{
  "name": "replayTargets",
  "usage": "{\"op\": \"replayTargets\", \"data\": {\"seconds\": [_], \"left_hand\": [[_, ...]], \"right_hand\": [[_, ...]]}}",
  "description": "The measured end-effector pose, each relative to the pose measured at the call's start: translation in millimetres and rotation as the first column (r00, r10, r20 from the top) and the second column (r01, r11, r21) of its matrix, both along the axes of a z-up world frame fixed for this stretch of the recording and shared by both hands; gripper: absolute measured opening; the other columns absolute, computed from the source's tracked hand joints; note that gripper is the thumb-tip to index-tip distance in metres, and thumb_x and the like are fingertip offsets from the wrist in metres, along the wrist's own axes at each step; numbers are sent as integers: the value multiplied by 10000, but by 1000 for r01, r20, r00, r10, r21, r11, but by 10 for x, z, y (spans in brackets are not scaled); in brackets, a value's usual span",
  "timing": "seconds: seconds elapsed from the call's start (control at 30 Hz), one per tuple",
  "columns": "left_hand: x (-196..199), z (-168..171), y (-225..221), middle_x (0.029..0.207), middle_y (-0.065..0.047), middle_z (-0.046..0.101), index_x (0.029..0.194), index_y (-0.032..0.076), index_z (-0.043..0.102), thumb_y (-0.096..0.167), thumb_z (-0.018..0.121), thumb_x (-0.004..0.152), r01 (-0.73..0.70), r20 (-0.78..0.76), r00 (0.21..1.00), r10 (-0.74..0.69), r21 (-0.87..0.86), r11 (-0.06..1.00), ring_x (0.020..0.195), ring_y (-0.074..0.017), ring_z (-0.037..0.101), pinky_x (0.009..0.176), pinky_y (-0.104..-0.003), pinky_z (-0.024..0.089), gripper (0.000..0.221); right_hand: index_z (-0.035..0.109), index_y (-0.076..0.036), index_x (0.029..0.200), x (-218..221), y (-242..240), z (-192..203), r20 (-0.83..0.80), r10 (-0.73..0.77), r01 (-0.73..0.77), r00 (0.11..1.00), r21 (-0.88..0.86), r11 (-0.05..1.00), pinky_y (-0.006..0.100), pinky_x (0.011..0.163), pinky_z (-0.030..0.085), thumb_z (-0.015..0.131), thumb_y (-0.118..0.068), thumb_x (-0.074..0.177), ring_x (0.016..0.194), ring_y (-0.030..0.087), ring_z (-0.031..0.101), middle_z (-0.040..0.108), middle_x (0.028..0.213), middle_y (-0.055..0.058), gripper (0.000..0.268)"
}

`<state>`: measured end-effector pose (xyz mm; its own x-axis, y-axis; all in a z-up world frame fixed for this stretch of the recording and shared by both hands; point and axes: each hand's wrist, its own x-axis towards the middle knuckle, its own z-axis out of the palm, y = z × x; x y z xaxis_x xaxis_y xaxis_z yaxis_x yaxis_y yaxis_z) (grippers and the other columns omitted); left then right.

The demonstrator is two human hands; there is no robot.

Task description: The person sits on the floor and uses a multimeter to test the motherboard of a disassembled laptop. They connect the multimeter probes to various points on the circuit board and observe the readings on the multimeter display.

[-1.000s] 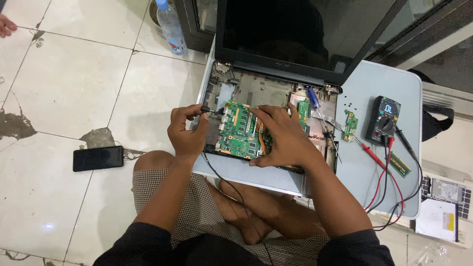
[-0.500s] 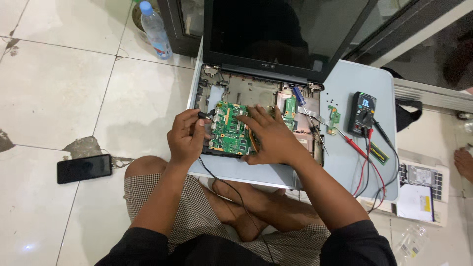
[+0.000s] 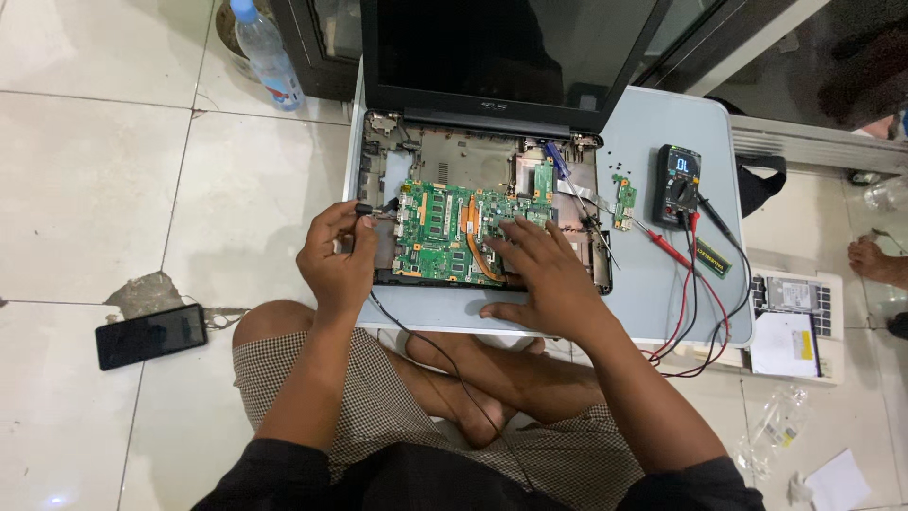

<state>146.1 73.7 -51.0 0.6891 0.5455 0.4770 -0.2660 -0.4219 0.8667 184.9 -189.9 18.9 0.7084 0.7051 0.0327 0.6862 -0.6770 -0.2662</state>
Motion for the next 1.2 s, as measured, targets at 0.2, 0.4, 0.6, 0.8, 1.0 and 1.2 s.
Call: {"op": "replayTargets", "data": {"seconds": [0.2, 0.4, 0.6, 0.8, 1.0, 1.2], "left_hand": [[-252, -89, 0, 791, -71, 714, 990, 97, 731, 97, 765, 826, -81, -316, 942, 113, 114, 990, 710, -221, 590, 669, -342, 478, 167], [-472, 54, 1, 767, -165, 686, 1005, 5, 736, 105, 737, 861, -18, -393, 919, 16, -1, 1000, 728, -286, 652, 680, -369, 490, 175], [-503, -146, -63, 792, -99, 724, 1016, 55, 744, 58, 772, 838, -83, -243, 962, 125, 176, 981, 740, -237, 666, 737, -343, 463, 180], [-530, -121, -72, 774, -124, 684, 1033, 37, 747, 37, 772, 822, -73, -279, 957, 84, 50, 996, 719, -194, 638, 669, -308, 481, 213], [-534, -54, -33, 726, -132, 673, 947, 52, 762, 70, 807, 805, -53, -327, 943, 57, 20, 998, 687, -206, 657, 618, -287, 489, 150], [-518, 83, -52, 717, -173, 680, 917, 5, 757, 55, 797, 806, -28, -328, 944, 42, 48, 998, 671, -262, 668, 587, -315, 508, 128]], "right_hand": [[409, -212, 1471, 313, 325, -36, 50, 25, -24, 998, -29, 999, 633, 1142, 172, 745, -822, 453, 1406, 429, 330, 422, 1482, 190, 1233], [293, -203, 1528, 533, 546, 40, -209, 98, -119, 973, -92, 989, 725, 1108, 7, 721, -864, 470, 1465, 434, 185, 271, 1560, 246, 1319], [352, -179, 1497, 578, 543, -74, -132, 126, -139, 983, -101, 985, 754, 1082, 105, 766, -848, 418, 1410, 408, 329, 392, 1482, 213, 1335], [392, -116, 1467, 598, 522, -41, -157, 166, -166, 974, 17, 986, 768, 1070, 92, 802, -814, 444, 1367, 439, 362, 441, 1420, 228, 1305], [388, -137, 1474, 582, 500, -130, -166, 189, -174, 968, 101, 980, 761, 1074, 50, 822, -775, 460, 1358, 437, 363, 444, 1415, 214, 1274], [397, -122, 1461, 576, 510, -71, -160, 194, -172, 968, 141, 975, 765, 1070, 63, 848, -713, 452, 1336, 439, 387, 459, 1395, 213, 1253]]}}
